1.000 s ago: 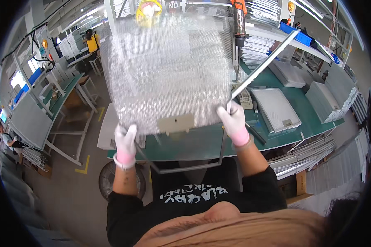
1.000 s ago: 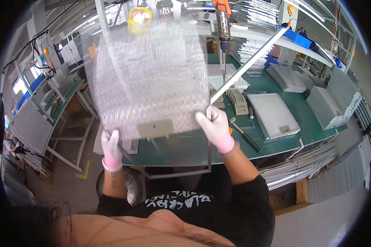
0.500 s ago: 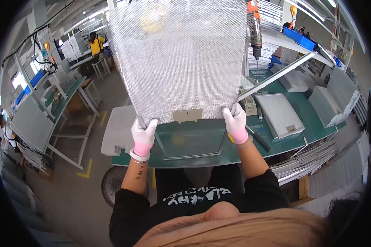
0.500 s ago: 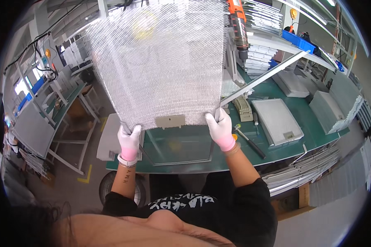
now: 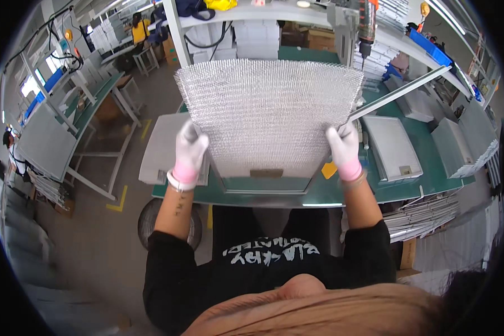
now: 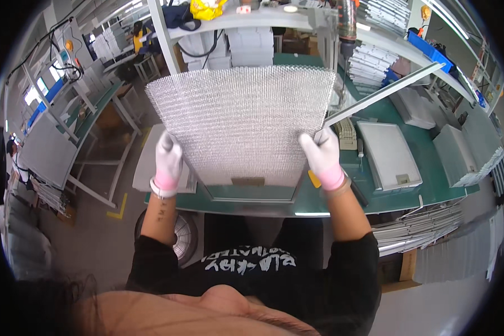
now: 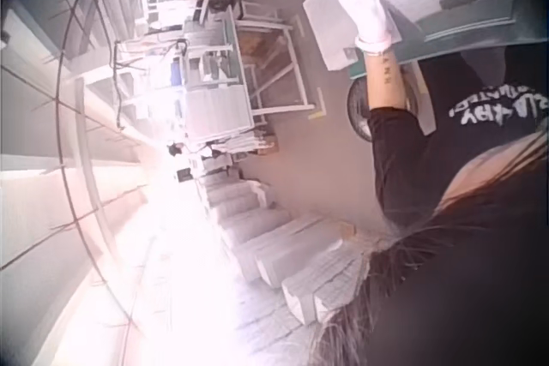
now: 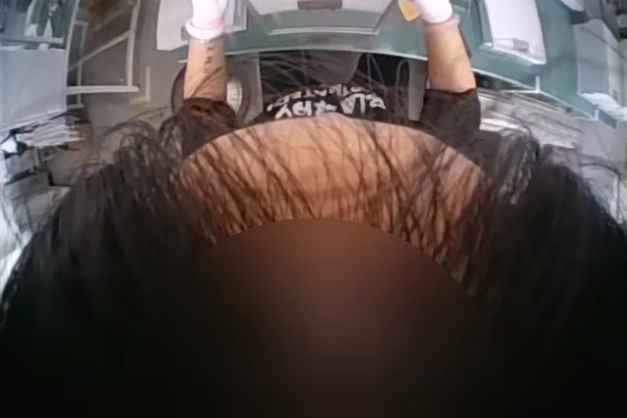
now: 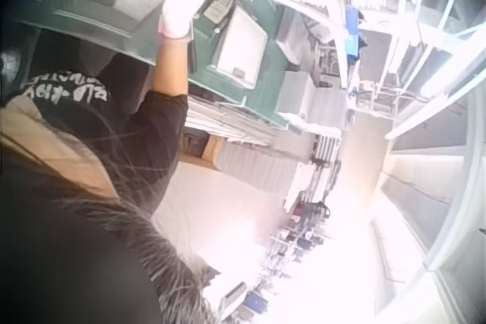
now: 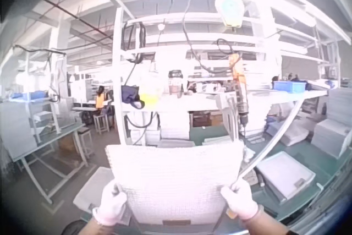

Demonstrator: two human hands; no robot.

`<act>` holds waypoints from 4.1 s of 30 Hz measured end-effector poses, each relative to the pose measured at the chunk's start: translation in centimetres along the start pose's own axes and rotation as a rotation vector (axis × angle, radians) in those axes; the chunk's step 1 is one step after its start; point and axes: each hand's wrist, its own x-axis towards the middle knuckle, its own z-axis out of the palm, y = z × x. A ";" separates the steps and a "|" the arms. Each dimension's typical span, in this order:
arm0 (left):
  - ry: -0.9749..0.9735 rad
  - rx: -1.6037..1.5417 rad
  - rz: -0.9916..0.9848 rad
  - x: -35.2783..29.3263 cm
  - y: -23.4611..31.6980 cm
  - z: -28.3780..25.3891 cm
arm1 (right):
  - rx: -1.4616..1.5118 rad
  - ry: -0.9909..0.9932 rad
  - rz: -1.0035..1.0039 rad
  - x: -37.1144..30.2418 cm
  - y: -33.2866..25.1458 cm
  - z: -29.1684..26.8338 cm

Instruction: Assembling metal mesh filters into frames using hand tools and an electric screwdriver.

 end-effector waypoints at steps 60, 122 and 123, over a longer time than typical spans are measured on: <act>-1.211 0.257 -0.436 -5.0 -6.6 -0.2 | 0.160 -0.228 -0.348 -11.6 -2.9 -2.2; 0.275 0.099 0.042 1.2 -3.2 2.0 | -0.679 0.111 -0.037 -9.3 11.9 4.6; 0.267 0.082 0.008 0.9 -3.3 1.7 | -0.505 0.136 -0.063 -8.4 12.1 3.4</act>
